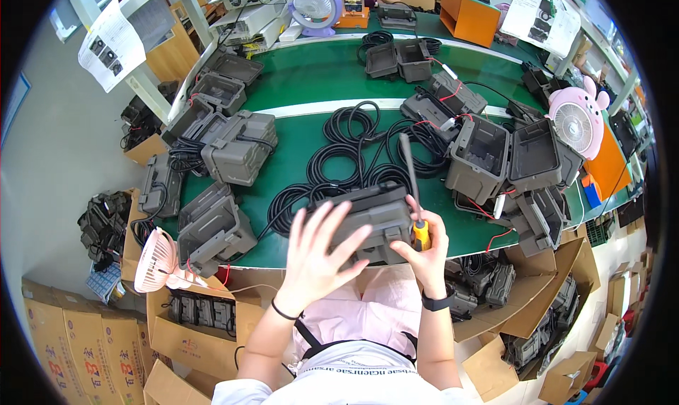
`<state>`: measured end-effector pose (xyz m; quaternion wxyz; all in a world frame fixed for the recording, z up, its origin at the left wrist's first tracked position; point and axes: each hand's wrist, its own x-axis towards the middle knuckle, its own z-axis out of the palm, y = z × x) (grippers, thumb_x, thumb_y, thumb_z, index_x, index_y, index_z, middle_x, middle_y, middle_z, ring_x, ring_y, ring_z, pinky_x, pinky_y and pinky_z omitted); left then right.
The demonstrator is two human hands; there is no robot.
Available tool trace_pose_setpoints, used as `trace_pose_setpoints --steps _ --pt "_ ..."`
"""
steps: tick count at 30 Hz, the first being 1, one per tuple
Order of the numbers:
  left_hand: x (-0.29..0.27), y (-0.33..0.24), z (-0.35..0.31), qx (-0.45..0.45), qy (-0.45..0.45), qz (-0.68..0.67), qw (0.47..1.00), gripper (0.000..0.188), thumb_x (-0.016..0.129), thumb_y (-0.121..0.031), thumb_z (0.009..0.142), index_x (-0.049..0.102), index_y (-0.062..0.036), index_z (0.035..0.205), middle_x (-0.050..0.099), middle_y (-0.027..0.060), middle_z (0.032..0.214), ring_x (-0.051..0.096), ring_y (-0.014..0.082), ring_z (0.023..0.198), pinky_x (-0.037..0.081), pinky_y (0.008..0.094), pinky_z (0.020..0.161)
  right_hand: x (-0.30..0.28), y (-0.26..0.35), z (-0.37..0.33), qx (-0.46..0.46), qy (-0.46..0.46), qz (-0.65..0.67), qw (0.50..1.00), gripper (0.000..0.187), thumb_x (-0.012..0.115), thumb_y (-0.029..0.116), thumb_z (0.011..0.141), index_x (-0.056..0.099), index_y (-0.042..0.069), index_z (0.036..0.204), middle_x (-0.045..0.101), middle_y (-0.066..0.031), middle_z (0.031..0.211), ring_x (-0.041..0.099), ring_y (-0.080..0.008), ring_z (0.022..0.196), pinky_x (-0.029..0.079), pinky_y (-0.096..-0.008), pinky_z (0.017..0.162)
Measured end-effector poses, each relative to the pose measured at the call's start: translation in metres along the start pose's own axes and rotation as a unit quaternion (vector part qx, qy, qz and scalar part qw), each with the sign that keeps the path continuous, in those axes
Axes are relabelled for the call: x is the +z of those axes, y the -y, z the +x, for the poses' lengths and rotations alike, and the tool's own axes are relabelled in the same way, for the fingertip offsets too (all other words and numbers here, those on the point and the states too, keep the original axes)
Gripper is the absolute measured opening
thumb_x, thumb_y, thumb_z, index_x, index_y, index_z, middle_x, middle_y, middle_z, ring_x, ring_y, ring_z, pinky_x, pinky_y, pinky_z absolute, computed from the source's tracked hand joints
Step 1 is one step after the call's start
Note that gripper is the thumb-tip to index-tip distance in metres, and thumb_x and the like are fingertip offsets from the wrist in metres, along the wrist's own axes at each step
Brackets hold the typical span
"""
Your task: Assembling and securing components inside grey plastic equipment boxes using a screwdriver at a workshop bench.
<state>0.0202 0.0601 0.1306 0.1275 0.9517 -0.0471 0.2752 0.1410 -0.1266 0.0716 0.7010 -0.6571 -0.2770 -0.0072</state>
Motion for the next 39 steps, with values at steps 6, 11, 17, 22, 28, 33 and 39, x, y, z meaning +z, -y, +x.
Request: trace_pose_setpoints --steps 6,11,17,22,28,33,39 --pt "0.003 0.014 0.033 0.022 -0.024 0.032 0.999 0.072 0.076 -0.024 0.069 0.053 -0.0228 0.136 0.048 0.0162 0.138 0.052 0.0346 0.116 0.044 0.0459 0.096 0.012 0.028 0.009 -0.082 -0.042 -0.142 0.986 0.041 0.081 0.007 0.072 0.064 0.002 0.108 0.061 -0.0221 0.126 0.064 -0.0278 0.109 0.05 -0.033 0.089" --pt "-0.002 0.027 0.05 -0.016 -0.02 0.036 0.999 0.055 0.074 -0.032 0.077 0.059 -0.0223 0.129 0.05 0.0145 0.135 0.056 0.0328 0.112 0.048 0.0419 0.092 -0.018 0.021 -0.049 0.01 -0.082 -0.05 0.995 0.029 0.06 0.015 0.093 0.054 0.001 0.118 0.071 -0.0126 0.1 0.06 -0.0098 0.078 0.047 -0.0213 0.071" --pt "-0.01 0.044 0.072 -0.098 0.076 0.045 0.991 0.037 0.054 -0.032 0.095 0.059 -0.024 0.131 0.053 0.0099 0.137 0.056 0.03 0.116 0.047 0.0422 0.095 -0.032 0.04 -0.086 0.008 0.002 -0.234 0.972 0.032 0.064 0.002 0.083 0.059 0.002 0.114 0.069 -0.0119 0.089 0.066 -0.0237 0.075 0.052 -0.0335 0.068" --pt "-0.003 0.051 0.074 -0.109 0.1 0.012 0.989 0.035 0.052 -0.025 0.096 0.059 -0.0227 0.131 0.052 0.0112 0.137 0.056 0.0324 0.115 0.045 0.0434 0.097 -0.022 0.057 -0.079 -0.077 0.014 -0.372 0.925 0.032 0.077 0.004 0.072 0.068 0.009 0.103 0.071 -0.005 0.093 0.065 -0.0239 0.074 0.052 -0.0321 0.066" --pt "-0.002 0.05 0.068 -0.112 0.072 -0.017 0.991 0.034 0.055 -0.02 0.095 0.061 -0.0226 0.129 0.053 0.0132 0.135 0.056 0.0349 0.114 0.045 0.0421 0.097 -0.014 0.049 -0.071 -0.136 -0.004 -0.405 0.904 0.031 0.078 0.003 0.069 0.072 0.012 0.098 0.071 -0.0031 0.094 0.06 -0.0202 0.07 0.05 -0.0297 0.065" --pt "-0.007 0.053 0.066 -0.119 0.06 -0.035 0.99 0.034 0.055 -0.02 0.095 0.061 -0.0214 0.129 0.053 0.0135 0.135 0.056 0.0361 0.114 0.045 0.0417 0.098 -0.007 0.051 -0.071 -0.188 -0.016 -0.456 0.87 0.031 0.077 0.008 0.069 0.075 0.019 0.097 0.07 0.001 0.093 0.057 -0.0164 0.069 0.049 -0.0269 0.061" --pt "-0.002 0.054 0.06 -0.121 0.024 -0.029 0.992 0.035 0.055 -0.024 0.095 0.06 -0.0225 0.129 0.053 0.0134 0.132 0.059 0.0347 0.107 0.049 0.044 0.09 0.0 0.064 -0.074 -0.169 -0.021 -0.471 0.865 0.035 0.075 0.009 0.069 0.075 0.023 0.101 0.07 0.0036 0.094 0.056 -0.0156 0.069 0.046 -0.0271 0.06"
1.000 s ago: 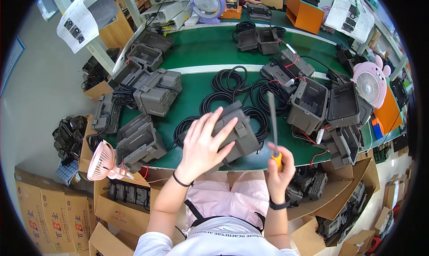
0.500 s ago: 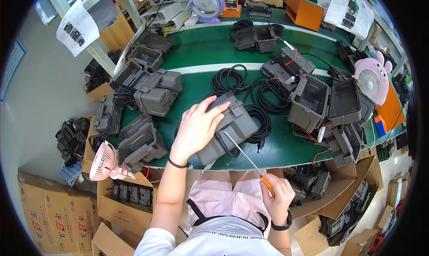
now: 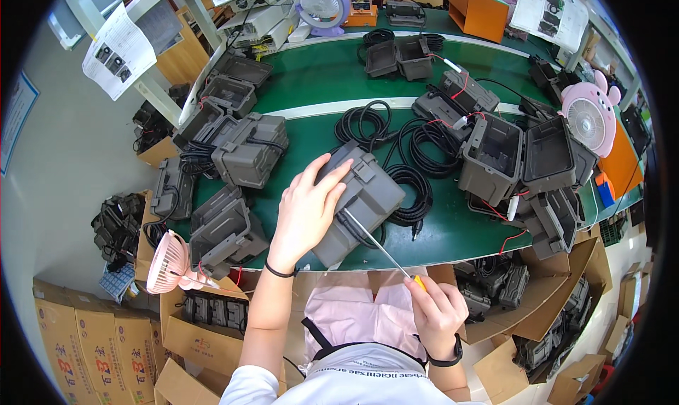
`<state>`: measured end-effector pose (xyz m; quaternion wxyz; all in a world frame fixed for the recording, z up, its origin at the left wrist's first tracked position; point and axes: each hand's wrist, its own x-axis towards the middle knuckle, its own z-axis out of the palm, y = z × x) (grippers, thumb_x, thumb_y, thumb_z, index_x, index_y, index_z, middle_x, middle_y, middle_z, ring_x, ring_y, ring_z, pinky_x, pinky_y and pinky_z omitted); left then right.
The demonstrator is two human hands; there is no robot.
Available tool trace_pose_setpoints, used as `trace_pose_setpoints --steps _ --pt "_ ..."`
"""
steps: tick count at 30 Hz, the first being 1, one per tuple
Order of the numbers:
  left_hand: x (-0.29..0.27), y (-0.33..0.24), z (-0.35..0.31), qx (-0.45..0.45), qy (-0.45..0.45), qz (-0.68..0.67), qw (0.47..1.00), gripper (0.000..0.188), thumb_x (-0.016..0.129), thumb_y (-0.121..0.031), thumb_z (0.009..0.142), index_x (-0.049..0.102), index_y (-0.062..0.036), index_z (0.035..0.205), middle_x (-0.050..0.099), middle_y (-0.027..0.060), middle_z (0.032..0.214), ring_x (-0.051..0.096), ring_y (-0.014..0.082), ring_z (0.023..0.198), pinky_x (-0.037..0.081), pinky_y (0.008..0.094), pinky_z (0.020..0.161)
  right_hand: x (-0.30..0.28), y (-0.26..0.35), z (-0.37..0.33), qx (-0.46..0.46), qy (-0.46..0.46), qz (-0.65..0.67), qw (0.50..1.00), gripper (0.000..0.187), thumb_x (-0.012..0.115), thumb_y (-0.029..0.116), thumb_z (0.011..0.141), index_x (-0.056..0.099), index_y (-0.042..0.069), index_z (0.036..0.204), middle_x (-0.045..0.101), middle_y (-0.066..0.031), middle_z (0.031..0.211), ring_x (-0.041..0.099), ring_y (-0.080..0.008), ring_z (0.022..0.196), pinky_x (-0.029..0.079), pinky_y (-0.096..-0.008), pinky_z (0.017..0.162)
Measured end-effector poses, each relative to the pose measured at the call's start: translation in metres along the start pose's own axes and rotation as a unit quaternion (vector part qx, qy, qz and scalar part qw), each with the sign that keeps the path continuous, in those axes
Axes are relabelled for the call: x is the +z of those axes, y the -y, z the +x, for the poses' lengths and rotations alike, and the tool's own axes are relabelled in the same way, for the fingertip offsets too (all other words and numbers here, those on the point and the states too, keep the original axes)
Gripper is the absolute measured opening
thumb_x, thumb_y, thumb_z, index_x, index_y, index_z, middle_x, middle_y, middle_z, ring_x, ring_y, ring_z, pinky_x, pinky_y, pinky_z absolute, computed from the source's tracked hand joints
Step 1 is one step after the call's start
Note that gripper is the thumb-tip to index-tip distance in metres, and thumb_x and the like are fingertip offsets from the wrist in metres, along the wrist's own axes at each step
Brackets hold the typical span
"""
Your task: Assembling and securing components inside grey plastic equipment boxes using a screwdriver at a workshop bench.
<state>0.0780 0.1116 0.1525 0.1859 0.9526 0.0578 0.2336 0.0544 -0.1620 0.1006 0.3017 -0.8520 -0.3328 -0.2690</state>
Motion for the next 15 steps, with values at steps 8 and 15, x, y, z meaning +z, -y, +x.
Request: trace_pose_setpoints --steps 8,15 --pt "0.0012 -0.0007 -0.0034 0.005 -0.02 0.006 1.0 0.036 0.058 -0.021 0.094 0.06 -0.0221 0.13 0.053 0.014 0.131 0.058 0.0341 0.107 0.048 0.0437 0.088 0.0009 -0.0067 0.0022 -0.041 0.004 -0.014 0.999 0.036 0.074 0.008 0.07 0.075 0.022 0.103 0.07 0.002 0.094 0.057 -0.0157 0.068 0.047 -0.0273 0.059" --pt "0.0048 -0.0003 -0.0034 0.035 -0.021 0.027 0.999 0.038 0.062 -0.021 0.091 0.061 -0.0232 0.129 0.053 0.0142 0.132 0.057 0.0336 0.111 0.046 0.0436 0.091 -0.0081 -0.0037 0.009 0.107 0.115 0.189 0.969 0.03 0.074 0.005 0.077 0.073 0.011 0.106 0.07 -0.0102 0.086 0.066 -0.0218 0.064 0.052 -0.0293 0.061"
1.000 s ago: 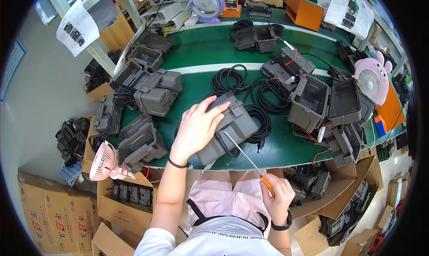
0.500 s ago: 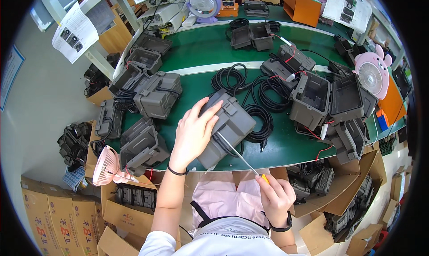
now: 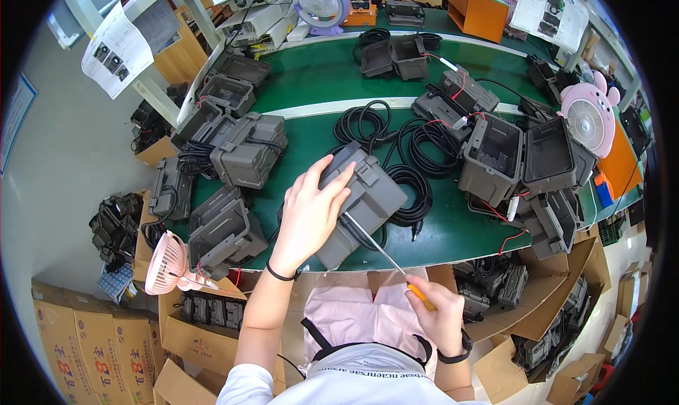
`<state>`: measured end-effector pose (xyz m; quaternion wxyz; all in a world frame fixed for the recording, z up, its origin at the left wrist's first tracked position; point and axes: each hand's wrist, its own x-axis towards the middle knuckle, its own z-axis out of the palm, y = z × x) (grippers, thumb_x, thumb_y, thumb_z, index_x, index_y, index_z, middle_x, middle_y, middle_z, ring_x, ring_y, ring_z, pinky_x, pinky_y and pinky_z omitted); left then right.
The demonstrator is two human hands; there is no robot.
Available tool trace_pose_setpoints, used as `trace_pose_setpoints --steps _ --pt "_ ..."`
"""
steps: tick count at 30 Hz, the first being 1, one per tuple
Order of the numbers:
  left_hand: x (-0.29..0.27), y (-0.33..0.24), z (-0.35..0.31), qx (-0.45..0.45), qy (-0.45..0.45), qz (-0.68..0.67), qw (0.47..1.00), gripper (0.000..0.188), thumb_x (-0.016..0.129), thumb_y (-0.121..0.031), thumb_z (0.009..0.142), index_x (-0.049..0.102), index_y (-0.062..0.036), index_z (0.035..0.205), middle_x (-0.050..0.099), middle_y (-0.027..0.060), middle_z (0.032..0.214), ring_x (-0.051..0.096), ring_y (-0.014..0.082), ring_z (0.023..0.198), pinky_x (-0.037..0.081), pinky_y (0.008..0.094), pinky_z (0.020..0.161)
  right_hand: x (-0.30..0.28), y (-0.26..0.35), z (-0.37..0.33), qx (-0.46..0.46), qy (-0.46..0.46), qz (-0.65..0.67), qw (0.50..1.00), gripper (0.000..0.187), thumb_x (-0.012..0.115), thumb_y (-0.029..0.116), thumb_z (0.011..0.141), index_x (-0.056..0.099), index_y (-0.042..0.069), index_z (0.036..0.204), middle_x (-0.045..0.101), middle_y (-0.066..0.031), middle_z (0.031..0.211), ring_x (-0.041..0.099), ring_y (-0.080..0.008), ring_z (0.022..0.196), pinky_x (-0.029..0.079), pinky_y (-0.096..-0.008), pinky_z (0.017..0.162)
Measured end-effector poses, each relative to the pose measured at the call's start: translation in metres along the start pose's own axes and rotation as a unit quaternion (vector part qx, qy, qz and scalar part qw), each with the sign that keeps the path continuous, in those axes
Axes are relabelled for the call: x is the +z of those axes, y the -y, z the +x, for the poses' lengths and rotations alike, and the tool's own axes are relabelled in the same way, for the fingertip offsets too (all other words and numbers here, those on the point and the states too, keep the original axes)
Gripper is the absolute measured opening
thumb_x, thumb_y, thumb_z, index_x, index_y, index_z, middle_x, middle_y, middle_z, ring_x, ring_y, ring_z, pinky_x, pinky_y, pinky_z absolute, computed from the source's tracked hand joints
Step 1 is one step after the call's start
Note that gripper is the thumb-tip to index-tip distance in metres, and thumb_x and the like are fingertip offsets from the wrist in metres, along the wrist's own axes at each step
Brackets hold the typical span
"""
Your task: Assembling and securing components inside grey plastic equipment boxes using a screwdriver at a workshop bench.
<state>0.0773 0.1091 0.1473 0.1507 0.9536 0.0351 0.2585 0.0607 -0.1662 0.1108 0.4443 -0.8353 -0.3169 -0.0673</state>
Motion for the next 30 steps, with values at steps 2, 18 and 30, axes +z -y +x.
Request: trace_pose_setpoints --steps 2,18,30 --pt "-0.001 -0.002 -0.001 0.001 0.001 0.002 1.0 0.038 0.062 -0.022 0.091 0.061 -0.0237 0.129 0.053 0.0137 0.132 0.057 0.0332 0.112 0.046 0.0435 0.091 -0.005 -0.008 0.004 0.096 0.061 0.122 0.986 0.027 0.073 0.007 0.082 0.071 0.007 0.109 0.071 -0.0141 0.084 0.069 -0.0226 0.07 0.053 -0.0281 0.067" --pt "-0.001 -0.01 -0.006 -0.056 -0.033 -0.041 0.997 0.032 0.063 -0.023 0.09 0.067 -0.0207 0.122 0.055 0.0126 0.133 0.059 0.0336 0.109 0.047 0.0423 0.091 0.027 -0.008 -0.025 -0.076 -0.075 -0.087 0.991 0.03 0.078 0.005 0.07 0.075 0.015 0.098 0.067 -0.0058 0.083 0.061 -0.0203 0.062 0.049 -0.0304 0.054" --pt "-0.003 -0.007 -0.008 -0.058 -0.035 -0.046 0.997 0.034 0.065 -0.021 0.089 0.066 -0.0194 0.123 0.054 0.0137 0.134 0.059 0.0342 0.11 0.048 0.0416 0.091 0.021 -0.004 -0.026 -0.138 -0.086 -0.215 0.963 0.039 0.077 0.011 0.07 0.074 0.027 0.106 0.066 0.0004 0.089 0.055 -0.0143 0.06 0.044 -0.0267 0.051"
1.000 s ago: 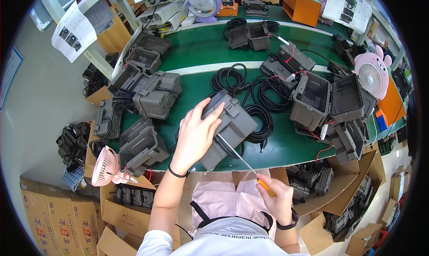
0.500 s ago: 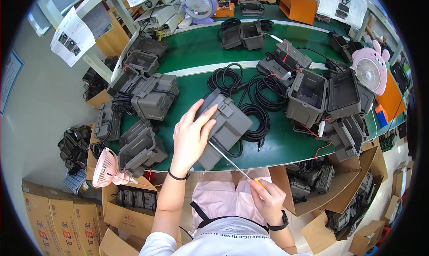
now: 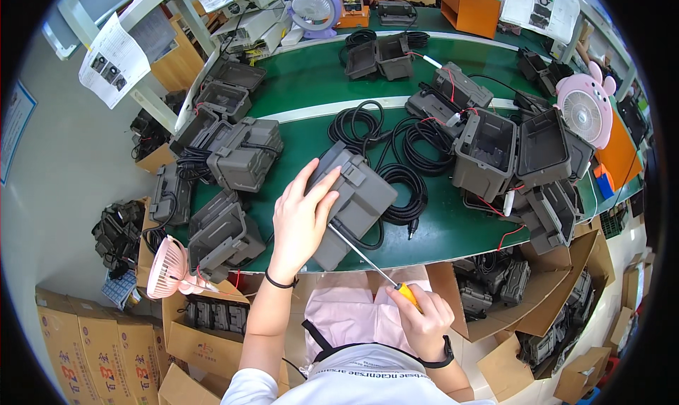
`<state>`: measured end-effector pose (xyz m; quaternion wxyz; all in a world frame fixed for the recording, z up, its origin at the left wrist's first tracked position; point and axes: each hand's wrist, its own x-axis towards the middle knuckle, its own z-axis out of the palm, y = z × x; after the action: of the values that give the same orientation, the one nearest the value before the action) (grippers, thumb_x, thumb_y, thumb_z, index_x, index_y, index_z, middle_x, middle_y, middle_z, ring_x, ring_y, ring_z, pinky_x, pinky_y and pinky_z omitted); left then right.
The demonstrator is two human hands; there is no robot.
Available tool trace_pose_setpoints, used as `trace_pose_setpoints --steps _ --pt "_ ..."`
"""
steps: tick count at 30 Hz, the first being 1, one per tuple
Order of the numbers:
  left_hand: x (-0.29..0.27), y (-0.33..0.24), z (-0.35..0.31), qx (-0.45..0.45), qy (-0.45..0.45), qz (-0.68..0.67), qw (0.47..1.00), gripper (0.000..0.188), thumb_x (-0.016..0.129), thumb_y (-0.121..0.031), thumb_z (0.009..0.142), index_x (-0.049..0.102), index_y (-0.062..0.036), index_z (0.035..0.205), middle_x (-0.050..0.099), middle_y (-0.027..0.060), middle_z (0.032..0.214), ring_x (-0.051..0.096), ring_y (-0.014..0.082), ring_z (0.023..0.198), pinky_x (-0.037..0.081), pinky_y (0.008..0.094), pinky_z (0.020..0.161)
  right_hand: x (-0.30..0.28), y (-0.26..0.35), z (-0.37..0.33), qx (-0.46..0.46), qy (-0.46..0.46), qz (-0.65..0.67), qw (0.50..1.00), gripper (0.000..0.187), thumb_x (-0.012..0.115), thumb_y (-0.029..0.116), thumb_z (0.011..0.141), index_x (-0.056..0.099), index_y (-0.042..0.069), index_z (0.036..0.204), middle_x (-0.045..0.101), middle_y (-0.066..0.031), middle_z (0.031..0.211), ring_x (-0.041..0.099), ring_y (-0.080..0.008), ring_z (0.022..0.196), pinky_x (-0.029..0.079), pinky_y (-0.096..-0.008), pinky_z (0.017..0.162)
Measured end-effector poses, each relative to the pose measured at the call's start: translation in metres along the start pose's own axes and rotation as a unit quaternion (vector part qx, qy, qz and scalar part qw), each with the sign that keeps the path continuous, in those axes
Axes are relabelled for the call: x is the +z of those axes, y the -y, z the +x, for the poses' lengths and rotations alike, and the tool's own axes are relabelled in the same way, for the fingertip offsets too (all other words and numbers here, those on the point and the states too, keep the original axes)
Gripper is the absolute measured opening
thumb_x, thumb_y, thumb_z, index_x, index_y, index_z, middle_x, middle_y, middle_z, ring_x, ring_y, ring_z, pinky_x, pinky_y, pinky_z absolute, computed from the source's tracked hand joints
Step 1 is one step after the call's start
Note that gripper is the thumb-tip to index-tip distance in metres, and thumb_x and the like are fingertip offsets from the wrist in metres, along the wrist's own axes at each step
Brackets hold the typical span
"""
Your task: Assembling and securing components inside grey plastic equipment boxes using a screwdriver at a workshop bench.
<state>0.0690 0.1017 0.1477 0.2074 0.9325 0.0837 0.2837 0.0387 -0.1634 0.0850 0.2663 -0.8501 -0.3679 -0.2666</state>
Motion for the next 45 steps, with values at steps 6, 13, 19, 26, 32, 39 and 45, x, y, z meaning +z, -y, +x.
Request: trace_pose_setpoints --steps 6,13,19,26,32,39,45 --pt "0.002 0.001 -0.005 0.007 -0.005 0.011 1.0 0.035 0.065 -0.02 0.089 0.066 -0.0208 0.124 0.053 0.0133 0.136 0.058 0.0333 0.113 0.045 0.0422 0.094 0.004 0.0 -0.001 0.089 0.082 0.216 0.969 0.037 0.075 0.005 0.075 0.072 0.015 0.111 0.066 -0.006 0.079 0.058 -0.02 0.055 0.05 -0.0294 0.054" --pt "-0.001 -0.01 -0.013 0.038 0.014 0.079 0.996 0.041 0.072 -0.028 0.08 0.067 -0.0221 0.121 0.052 0.01 0.136 0.055 0.0313 0.114 0.04 0.0431 0.097 0.008 -0.027 -0.01 0.35 0.296 0.535 0.71 0.029 0.061 0.013 0.095 0.065 0.008 0.123 0.061 0.0006 0.07 0.051 -0.0039 0.059 0.044 -0.0213 0.058" --pt "-0.007 -0.032 -0.031 0.095 -0.049 0.064 0.992 0.041 0.08 -0.017 0.068 0.071 -0.0148 0.108 0.06 0.0097 0.119 0.058 0.0299 0.106 0.044 0.0403 0.088 -0.012 -0.086 -0.028 0.266 0.322 0.53 0.738 0.061 0.08 0.012 0.078 0.055 0.003 0.133 0.064 0.0013 0.082 0.054 -0.0042 0.07 0.045 -0.0196 0.067" --pt "0.035 -0.059 -0.06 0.451 -0.003 0.018 0.892 0.026 0.064 -0.017 0.083 0.068 -0.0199 0.109 0.061 -0.002 0.107 0.057 0.0141 0.092 0.047 0.0274 0.074 0.009 -0.073 -0.01 0.303 -0.113 0.609 0.724 0.074 0.092 0.029 0.062 0.043 0.011 0.115 0.038 -0.0144 0.137 0.046 -0.0074 0.074 0.042 -0.0175 0.055" --pt "-0.006 -0.067 0.017 0.24 0.012 -0.121 0.963 0.022 0.076 -0.007 0.071 0.072 -0.0132 0.091 0.064 0.0056 0.101 0.063 0.0259 0.091 0.052 0.0364 0.078 0.042 -0.058 0.01 0.251 -0.042 0.501 0.827 0.07 0.094 0.021 0.058 0.048 0.009 0.11 0.038 -0.018 0.146 0.053 -0.0094 0.087 0.047 -0.0245 0.076" --pt "0.076 0.035 0.138 0.215 0.193 -0.026 0.957 0.028 0.065 -0.018 0.087 0.066 -0.0013 0.11 0.068 0.0132 0.104 0.067 0.0278 0.096 0.052 0.0344 0.086 0.057 -0.031 0.025 0.236 -0.064 0.483 0.841 0.063 0.084 -0.001 0.067 0.042 0.008 0.113 0.045 -0.0209 0.14 0.053 -0.0067 0.068 0.047 -0.0214 0.066" --pt "0.131 0.058 0.141 0.074 0.278 0.191 0.938 0.051 0.059 -0.04 0.086 0.054 -0.017 0.132 0.064 0.0123 0.111 0.051 0.0254 0.123 0.019 0.0661 0.11 0.059 -0.002 0.034 0.177 -0.07 0.537 0.822 0.052 0.073 -0.011 0.076 0.038 0.005 0.111 0.053 -0.0238 0.131 0.07 -0.0208 0.09 0.058 -0.0288 0.074"
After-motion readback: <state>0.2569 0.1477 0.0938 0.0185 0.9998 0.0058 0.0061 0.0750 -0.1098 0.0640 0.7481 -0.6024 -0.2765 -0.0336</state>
